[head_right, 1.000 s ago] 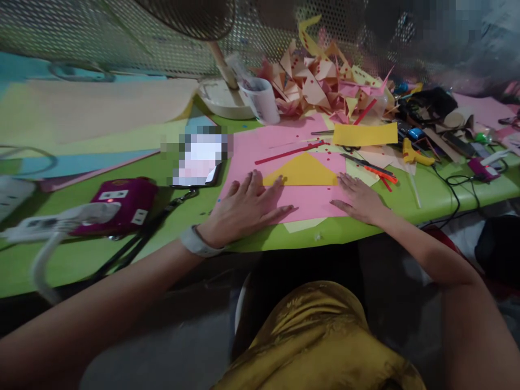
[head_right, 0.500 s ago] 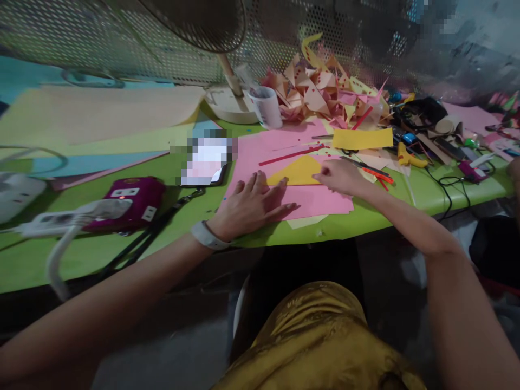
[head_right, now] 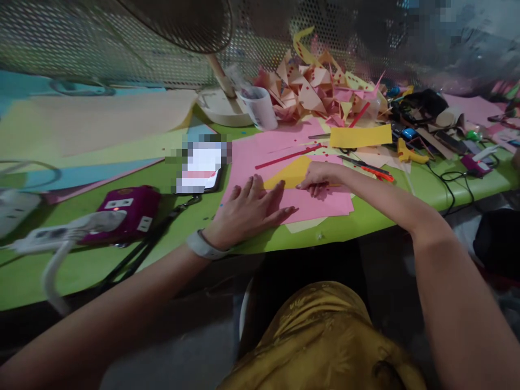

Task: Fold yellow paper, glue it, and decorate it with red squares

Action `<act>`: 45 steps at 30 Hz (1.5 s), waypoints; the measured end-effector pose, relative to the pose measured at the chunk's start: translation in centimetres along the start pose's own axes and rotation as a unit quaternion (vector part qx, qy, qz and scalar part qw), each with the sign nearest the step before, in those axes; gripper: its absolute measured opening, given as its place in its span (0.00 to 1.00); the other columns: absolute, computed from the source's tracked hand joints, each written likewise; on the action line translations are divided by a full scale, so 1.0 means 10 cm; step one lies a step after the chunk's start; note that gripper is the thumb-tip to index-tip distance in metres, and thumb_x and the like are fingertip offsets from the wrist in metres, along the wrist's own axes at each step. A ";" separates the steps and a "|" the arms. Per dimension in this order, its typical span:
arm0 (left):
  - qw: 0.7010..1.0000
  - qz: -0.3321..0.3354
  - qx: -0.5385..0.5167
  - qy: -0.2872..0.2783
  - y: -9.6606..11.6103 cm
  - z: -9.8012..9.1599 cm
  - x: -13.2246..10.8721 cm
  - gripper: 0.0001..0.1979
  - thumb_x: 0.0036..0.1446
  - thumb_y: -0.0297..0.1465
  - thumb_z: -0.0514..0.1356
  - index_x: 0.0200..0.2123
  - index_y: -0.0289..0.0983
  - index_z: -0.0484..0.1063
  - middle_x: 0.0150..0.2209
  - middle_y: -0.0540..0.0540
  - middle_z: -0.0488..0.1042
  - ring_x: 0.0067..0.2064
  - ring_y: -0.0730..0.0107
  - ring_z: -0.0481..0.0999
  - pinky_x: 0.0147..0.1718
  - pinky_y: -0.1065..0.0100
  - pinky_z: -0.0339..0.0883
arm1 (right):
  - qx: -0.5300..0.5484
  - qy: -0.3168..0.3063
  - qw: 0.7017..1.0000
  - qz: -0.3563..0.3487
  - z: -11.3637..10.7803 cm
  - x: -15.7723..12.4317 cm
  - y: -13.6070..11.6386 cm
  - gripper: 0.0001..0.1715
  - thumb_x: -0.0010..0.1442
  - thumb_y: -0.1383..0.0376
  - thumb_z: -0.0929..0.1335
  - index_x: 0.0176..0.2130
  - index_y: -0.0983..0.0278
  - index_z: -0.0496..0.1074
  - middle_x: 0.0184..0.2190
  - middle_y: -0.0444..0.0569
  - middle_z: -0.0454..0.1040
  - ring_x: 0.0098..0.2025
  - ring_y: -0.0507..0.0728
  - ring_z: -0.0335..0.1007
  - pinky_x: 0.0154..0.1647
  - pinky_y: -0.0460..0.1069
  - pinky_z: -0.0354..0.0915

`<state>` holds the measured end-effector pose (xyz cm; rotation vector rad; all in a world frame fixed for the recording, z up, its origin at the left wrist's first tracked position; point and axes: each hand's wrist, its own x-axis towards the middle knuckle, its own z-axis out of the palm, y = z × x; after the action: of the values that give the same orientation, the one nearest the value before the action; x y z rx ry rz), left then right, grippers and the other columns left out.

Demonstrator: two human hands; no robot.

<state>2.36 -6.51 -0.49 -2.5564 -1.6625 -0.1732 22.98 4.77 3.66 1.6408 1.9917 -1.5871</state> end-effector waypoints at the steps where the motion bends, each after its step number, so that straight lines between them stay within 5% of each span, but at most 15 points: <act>1: 1.000 0.001 0.002 -0.001 -0.01 0.01 0.00 0.44 0.64 0.59 0.47 0.70 0.33 0.56 0.68 0.16 0.56 0.70 0.27 0.55 0.57 0.34 0.58 | 0.007 0.002 1.000 0.008 -0.04 -0.02 0.05 0.25 0.52 0.53 0.79 0.24 0.70 0.73 0.15 0.46 0.74 0.18 0.50 0.72 0.21 0.42 0.70; 9: 1.000 0.009 0.006 0.006 -0.06 0.08 0.02 0.46 0.63 0.62 0.42 0.70 0.34 0.57 0.68 0.17 0.56 0.70 0.27 0.55 0.57 0.35 0.58 | 0.017 0.080 0.992 0.099 -0.36 -0.39 0.62 0.17 0.62 0.63 0.74 0.24 0.69 0.74 0.18 0.49 0.76 0.19 0.50 0.72 0.19 0.42 0.64; 15: 1.000 0.012 0.004 0.013 -0.07 0.10 0.02 0.45 0.64 0.61 0.40 0.70 0.34 0.57 0.68 0.18 0.57 0.70 0.26 0.55 0.57 0.33 0.58 | -0.014 0.095 0.988 0.123 -0.64 -0.67 0.98 0.20 0.59 0.60 0.76 0.23 0.69 0.73 0.18 0.50 0.76 0.16 0.48 0.67 0.15 0.43 0.55; 22: 1.000 0.019 -0.006 0.005 -0.08 0.09 0.02 0.45 0.62 0.62 0.41 0.69 0.37 0.58 0.67 0.21 0.60 0.70 0.28 0.55 0.57 0.34 0.59 | -0.013 0.189 0.979 -0.075 -0.40 -0.66 0.59 0.19 0.61 0.62 0.75 0.23 0.65 0.69 0.18 0.44 0.75 0.20 0.48 0.72 0.25 0.42 0.67; 28: 0.999 0.015 -0.037 -0.033 -0.16 -0.03 0.13 0.38 0.64 0.59 0.45 0.66 0.41 0.63 0.67 0.30 0.64 0.67 0.36 0.61 0.61 0.35 0.52 | -0.035 0.074 0.996 -0.027 -0.15 -0.32 0.26 0.19 0.61 0.61 0.75 0.24 0.68 0.71 0.16 0.45 0.74 0.18 0.48 0.71 0.22 0.42 0.69; 31: 0.998 0.010 -0.057 -0.004 -0.21 -0.18 0.28 0.37 0.64 0.56 0.47 0.63 0.36 0.67 0.65 0.30 0.66 0.64 0.40 0.66 0.59 0.44 0.59 | -0.008 0.050 0.999 -0.006 -0.15 -0.16 0.31 0.18 0.60 0.60 0.76 0.26 0.67 0.70 0.16 0.46 0.75 0.18 0.50 0.72 0.23 0.44 0.72; 33: 0.997 -0.029 -0.074 0.012 -0.19 -0.28 0.41 0.34 0.63 0.55 0.50 0.54 0.33 0.74 0.53 0.30 0.76 0.56 0.43 0.73 0.52 0.51 0.66 | 0.017 0.042 0.999 -0.009 -0.15 -0.09 0.38 0.19 0.58 0.58 0.77 0.26 0.66 0.70 0.16 0.45 0.75 0.18 0.51 0.73 0.25 0.45 0.75; 36: 0.982 -0.057 -0.140 -0.114 -0.07 -0.34 0.62 0.28 0.64 0.53 0.50 0.35 0.36 0.78 0.32 0.38 0.80 0.37 0.53 0.79 0.36 0.60 0.68 | 0.026 0.043 0.999 -0.013 -0.15 -0.04 0.45 0.21 0.57 0.55 0.77 0.27 0.66 0.69 0.15 0.45 0.74 0.18 0.51 0.73 0.25 0.45 0.75; 39: 0.957 -0.060 -0.212 -0.190 0.04 -0.30 0.79 0.30 0.62 0.53 0.51 0.19 0.38 0.72 0.22 0.41 0.76 0.29 0.59 0.77 0.32 0.63 0.65 | 0.017 0.041 0.999 -0.018 -0.14 -0.04 0.47 0.21 0.57 0.54 0.77 0.26 0.66 0.69 0.15 0.45 0.74 0.17 0.52 0.73 0.24 0.45 0.75; 45: 0.861 -0.116 -0.382 -0.315 -0.07 -0.17 0.99 0.28 0.51 0.55 0.63 0.15 0.38 0.71 0.17 0.44 0.73 0.20 0.66 0.71 0.25 0.65 0.64 | 0.002 0.040 0.998 -0.040 -0.16 -0.05 0.48 0.24 0.54 0.51 0.78 0.26 0.65 0.69 0.16 0.46 0.75 0.18 0.52 0.74 0.21 0.44 0.73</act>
<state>5.60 2.52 2.59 -3.1901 -2.5710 0.0106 27.66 4.94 1.70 1.6719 2.1204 -1.5760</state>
